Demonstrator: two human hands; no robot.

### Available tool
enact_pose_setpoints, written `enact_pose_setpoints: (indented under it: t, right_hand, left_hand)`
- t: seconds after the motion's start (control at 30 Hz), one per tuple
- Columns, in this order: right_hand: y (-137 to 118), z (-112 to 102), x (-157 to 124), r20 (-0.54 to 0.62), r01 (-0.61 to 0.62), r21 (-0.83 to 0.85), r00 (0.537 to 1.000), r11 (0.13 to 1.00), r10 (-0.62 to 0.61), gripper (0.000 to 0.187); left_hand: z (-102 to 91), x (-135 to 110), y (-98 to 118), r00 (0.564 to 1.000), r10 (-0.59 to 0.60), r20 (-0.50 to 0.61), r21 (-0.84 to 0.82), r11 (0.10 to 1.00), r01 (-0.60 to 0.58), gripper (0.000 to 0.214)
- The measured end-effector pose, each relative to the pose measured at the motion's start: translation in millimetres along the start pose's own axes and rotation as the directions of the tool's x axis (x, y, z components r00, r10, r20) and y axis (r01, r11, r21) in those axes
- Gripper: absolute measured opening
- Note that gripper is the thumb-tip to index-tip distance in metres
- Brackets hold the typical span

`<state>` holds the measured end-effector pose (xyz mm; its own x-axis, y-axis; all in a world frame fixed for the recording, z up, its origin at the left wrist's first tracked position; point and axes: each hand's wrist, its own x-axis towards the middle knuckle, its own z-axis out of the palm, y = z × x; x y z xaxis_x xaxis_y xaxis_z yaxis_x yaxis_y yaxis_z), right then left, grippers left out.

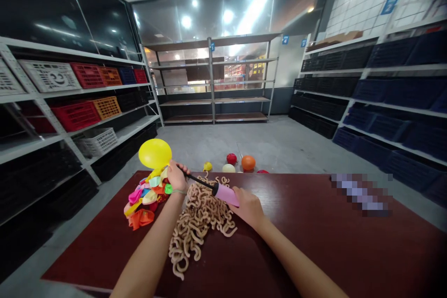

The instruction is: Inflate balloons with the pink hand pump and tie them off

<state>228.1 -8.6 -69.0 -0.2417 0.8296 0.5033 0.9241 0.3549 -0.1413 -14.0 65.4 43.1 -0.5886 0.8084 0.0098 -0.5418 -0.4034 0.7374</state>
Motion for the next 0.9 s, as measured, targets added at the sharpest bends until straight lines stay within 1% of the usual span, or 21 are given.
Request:
enact_pose_setpoints:
  t: [0.03,0.1,0.17,0.23,0.3,0.33,0.4,0.5,0.57,0.6,0.63,0.67,0.7,0.77,0.87,0.9]
  right_hand:
    - [-0.6,0.6,0.2,-0.007,-0.008,0.004,1.0,1.0,0.008,0.041]
    - [0.3,1.4,0.2,-0.029,-0.035,0.023,0.999,0.999,0.036,0.041]
    - [3.2,1.4,-0.7,-0.058,-0.055,0.059,0.997,0.997,0.059,0.041]
    - [6.1,0.1,-2.3,-0.081,-0.062,0.086,0.994,0.994,0.069,0.041]
    - [6.6,-2.1,-3.9,-0.072,-0.057,0.091,0.995,0.994,0.064,0.042]
    - [5.9,-3.4,-4.5,-0.057,-0.052,0.087,0.997,0.995,0.057,0.042]
    - [3.1,-5.5,-5.1,-0.021,-0.034,0.076,0.999,0.997,0.035,0.042]
    - [-0.9,-7.1,-4.4,0.015,-0.008,0.06,1.0,0.998,0.008,0.042]
    - [-1.9,-6.6,-3.1,0.019,-0.003,0.063,1.0,0.998,0.002,0.043]
    - [-1.9,-6.0,-2.3,0.016,-0.005,0.066,1.0,0.998,0.004,0.042]
    - [-1.6,-5.1,-1.5,0.011,-0.011,0.068,1.0,0.998,0.01,0.042]
    - [-1.0,-4.3,-0.6,0.006,-0.021,0.067,1.0,0.998,0.021,0.041]
    - [-0.2,-3.4,0.1,0.0,-0.037,0.06,0.999,0.998,0.037,0.041]
    - [2.3,-2.5,0.8,-0.013,-0.076,0.029,0.997,0.997,0.077,0.042]
    - [5.5,-3.7,-0.4,-0.024,-0.103,-0.02,0.994,0.994,0.102,0.042]
    - [5.7,-4.8,-1.3,-0.019,-0.095,-0.029,0.995,0.995,0.095,0.041]
  left_hand:
    - [4.6,-3.1,1.2,1.0,0.016,-0.014,-0.002,1.0,-0.016,0.028]
    - [16.3,-21.8,-8.6,1.0,0.026,-0.012,0.016,1.0,-0.026,0.029]
    - [26.7,-50.0,-29.6,0.998,0.007,0.07,0.047,0.999,-0.011,0.031]
    - [31.3,-75.9,-51.5,0.989,-0.019,0.149,0.072,0.997,0.008,0.031]
    - [28.6,-88.6,-64.1,0.983,-0.041,0.181,0.092,0.995,0.025,0.032]
    - [24.9,-88.3,-65.0,0.983,-0.05,0.179,0.097,0.995,0.033,0.032]
    - [15.3,-75.2,-55.5,0.988,-0.061,0.143,0.088,0.995,0.049,0.031]
    - [3.2,-37.9,-20.7,0.996,-0.045,0.081,0.059,0.997,0.04,0.027]
    - [1.3,-14.5,4.1,0.998,-0.007,0.067,0.054,0.999,0.003,0.024]
    - [2.5,-6.4,13.1,0.998,0.013,0.06,0.055,0.998,-0.017,0.023]
    - [5.0,-1.8,18.5,0.999,0.03,0.046,0.049,0.998,-0.032,0.023]
    - [8.4,-1.2,19.5,0.999,0.042,0.025,0.043,0.998,-0.043,0.024]
    - [12.4,-4.8,16.0,0.999,0.047,0.004,0.037,0.998,-0.047,0.026]
    - [20.5,-23.2,-3.2,0.999,0.037,-0.027,0.031,0.999,-0.036,0.03]
    - [26.8,-63.0,-44.7,1.0,-0.003,0.012,0.053,0.999,0.003,0.032]
    - [26.3,-73.5,-56.2,0.998,-0.017,0.059,0.07,0.997,0.013,0.033]
